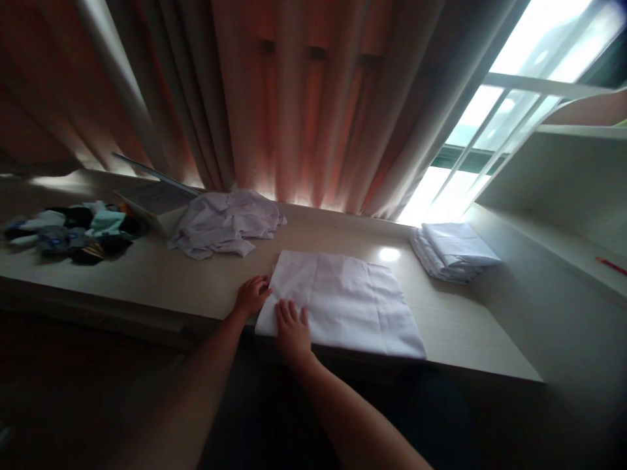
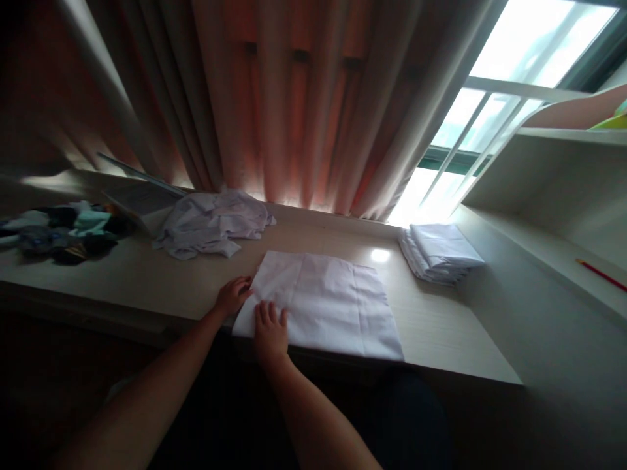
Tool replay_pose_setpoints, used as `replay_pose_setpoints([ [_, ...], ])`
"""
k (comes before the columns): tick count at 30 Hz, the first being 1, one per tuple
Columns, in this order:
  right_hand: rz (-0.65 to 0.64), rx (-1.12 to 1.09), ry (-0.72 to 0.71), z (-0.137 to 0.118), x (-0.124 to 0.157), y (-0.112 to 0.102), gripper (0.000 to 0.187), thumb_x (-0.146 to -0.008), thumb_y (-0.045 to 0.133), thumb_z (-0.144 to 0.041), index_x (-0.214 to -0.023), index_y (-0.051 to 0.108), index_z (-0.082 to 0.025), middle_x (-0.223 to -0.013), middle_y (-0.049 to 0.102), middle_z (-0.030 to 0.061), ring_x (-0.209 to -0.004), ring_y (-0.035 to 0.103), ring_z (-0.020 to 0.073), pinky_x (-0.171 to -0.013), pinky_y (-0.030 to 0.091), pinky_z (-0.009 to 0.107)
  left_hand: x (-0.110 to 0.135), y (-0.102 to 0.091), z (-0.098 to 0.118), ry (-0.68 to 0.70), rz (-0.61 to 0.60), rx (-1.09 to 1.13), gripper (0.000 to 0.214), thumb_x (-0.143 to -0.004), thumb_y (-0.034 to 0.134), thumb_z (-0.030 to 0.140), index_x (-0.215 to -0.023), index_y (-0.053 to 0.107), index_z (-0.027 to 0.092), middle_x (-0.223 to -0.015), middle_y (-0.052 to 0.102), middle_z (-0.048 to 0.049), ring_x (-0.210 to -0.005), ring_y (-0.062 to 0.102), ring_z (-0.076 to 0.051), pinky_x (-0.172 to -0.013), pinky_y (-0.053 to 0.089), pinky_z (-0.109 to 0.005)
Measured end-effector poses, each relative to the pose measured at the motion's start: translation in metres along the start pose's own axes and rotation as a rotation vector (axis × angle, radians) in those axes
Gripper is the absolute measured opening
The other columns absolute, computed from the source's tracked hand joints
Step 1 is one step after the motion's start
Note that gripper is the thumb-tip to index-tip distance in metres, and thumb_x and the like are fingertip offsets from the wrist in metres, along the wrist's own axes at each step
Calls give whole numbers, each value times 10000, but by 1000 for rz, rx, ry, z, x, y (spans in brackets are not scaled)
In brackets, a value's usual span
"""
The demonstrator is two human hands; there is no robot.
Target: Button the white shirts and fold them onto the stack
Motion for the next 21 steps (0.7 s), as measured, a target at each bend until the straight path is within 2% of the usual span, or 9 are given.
replay_pose_setpoints([
  [3,21,-14,8,1,4,0,613,-970,410,-250,-1559,266,-157,-1631,238,105,-1510,194,311,-1197,115,608,-1,-2,-1,-15,-6,86,279,-835,586,381,-950,735,175,-1345,625,-100,-1304,512,-260,-1169,309,-386],
  [7,23,-51,0,0,12,-3,587,-978,399,-260,-1551,295,-180,-1629,259,75,-1511,196,300,-1208,92,594,-5,-7,4,-84,14,247,216,-747,649,372,-833,736,195,-1323,642,-93,-1311,506,-286,-1184,281,-400],
  [10,13,-99,-12,-1,21,-9,618,-960,444,-273,-1554,288,-201,-1629,265,67,-1513,191,301,-1211,85,585,-1,-12,16,-178,37,403,253,-713,652,425,-782,721,191,-1241,686,-99,-1244,564,-282,-1134,358,-378],
  [12,5,-147,-32,-2,29,-14,647,-950,463,-278,-1562,262,-224,-1631,262,59,-1510,200,299,-1209,99,583,14,-15,27,-260,49,516,376,-752,593,508,-861,718,170,-1123,726,-107,-1118,639,-268,-1021,465,-370],
  [15,-17,-222,-79,-3,44,-22,670,-947,474,-297,-1568,224,-270,-1636,255,40,-1508,213,283,-1205,122,584,54,-17,38,-383,61,629,510,-787,550,571,-1004,683,130,-921,741,-101,-865,696,-245,-801,548,-364],
  [17,-53,-263,-113,-4,55,-28,669,-953,470,-313,-1568,207,-294,-1639,251,27,-1512,204,264,-1206,123,581,84,-21,41,-469,65,668,465,-775,599,554,-969,676,138,-818,723,-80,-751,689,-228,-713,549,-353],
  [18,-74,-283,-127,-5,61,-30,666,-957,467,-321,-1568,201,-300,-1640,248,24,-1515,197,255,-1208,121,578,97,-22,40,-569,52,729,432,-757,640,542,-938,676,152,-776,710,-65,-711,682,-223,-675,545,-346],
  [21,-126,-350,-175,-11,75,-40,657,-963,467,-331,-1565,207,-306,-1639,252,24,-1518,190,243,-1213,109,568,118,-28,46,-799,-25,875,345,-744,695,495,-859,671,171,-691,675,-39,-624,662,-221,-577,531,-335],
])
Point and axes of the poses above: each hand's wrist, its own x-axis away from the middle knuckle, its own y-axis out of the palm, z = x × y, the point moved 3 cm from there along -x, towards the middle knuckle
